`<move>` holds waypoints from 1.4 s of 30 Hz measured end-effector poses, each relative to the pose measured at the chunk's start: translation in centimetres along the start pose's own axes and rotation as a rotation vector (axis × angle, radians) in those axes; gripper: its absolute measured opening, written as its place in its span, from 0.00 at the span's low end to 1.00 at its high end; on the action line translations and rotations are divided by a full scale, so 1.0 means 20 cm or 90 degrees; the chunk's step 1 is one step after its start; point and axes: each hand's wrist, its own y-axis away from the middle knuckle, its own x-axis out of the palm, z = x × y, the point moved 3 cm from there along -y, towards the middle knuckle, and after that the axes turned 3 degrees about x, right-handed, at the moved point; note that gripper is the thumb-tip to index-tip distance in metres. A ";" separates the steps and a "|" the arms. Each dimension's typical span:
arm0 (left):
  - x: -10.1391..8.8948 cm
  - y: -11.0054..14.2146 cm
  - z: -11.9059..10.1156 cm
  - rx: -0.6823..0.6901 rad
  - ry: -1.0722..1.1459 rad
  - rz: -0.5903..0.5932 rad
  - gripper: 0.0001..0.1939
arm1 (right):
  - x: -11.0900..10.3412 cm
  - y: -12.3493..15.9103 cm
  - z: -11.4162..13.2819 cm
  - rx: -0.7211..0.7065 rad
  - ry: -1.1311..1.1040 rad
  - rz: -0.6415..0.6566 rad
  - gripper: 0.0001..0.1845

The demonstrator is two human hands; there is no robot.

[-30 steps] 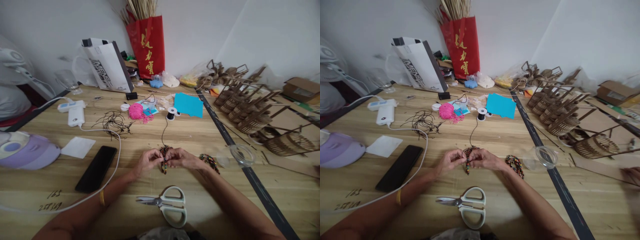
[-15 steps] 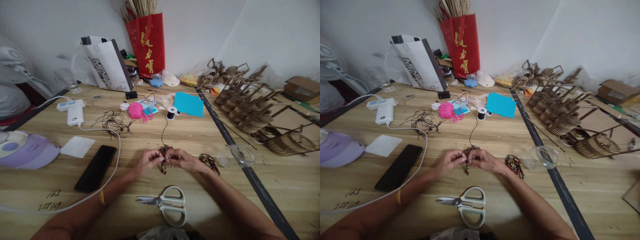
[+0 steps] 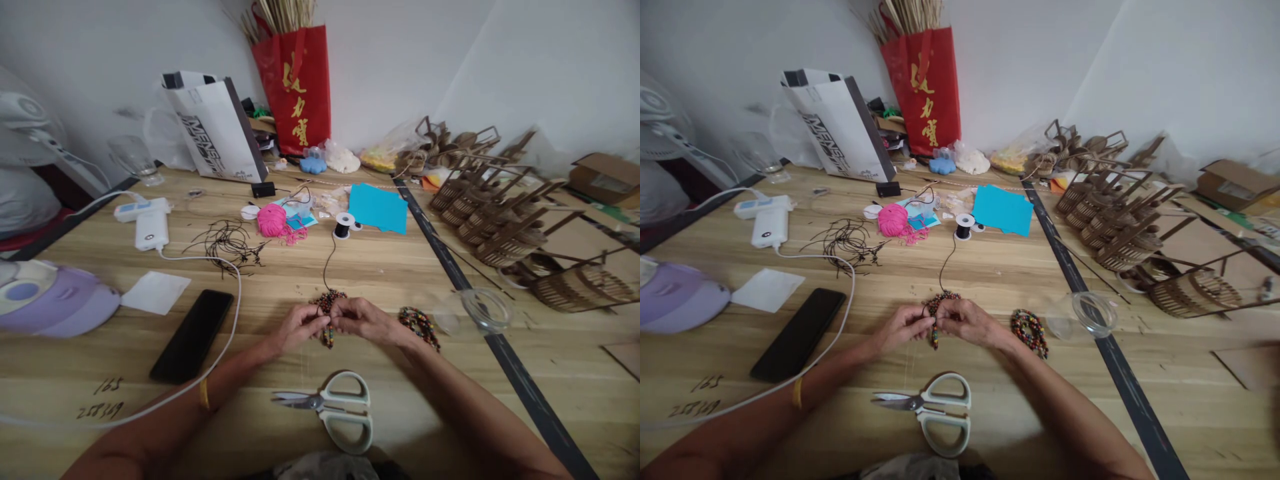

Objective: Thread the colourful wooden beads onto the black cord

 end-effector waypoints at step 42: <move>0.03 0.04 -0.07 0.063 -0.103 -0.058 0.17 | 0.06 0.04 0.16 0.037 0.298 -0.049 0.10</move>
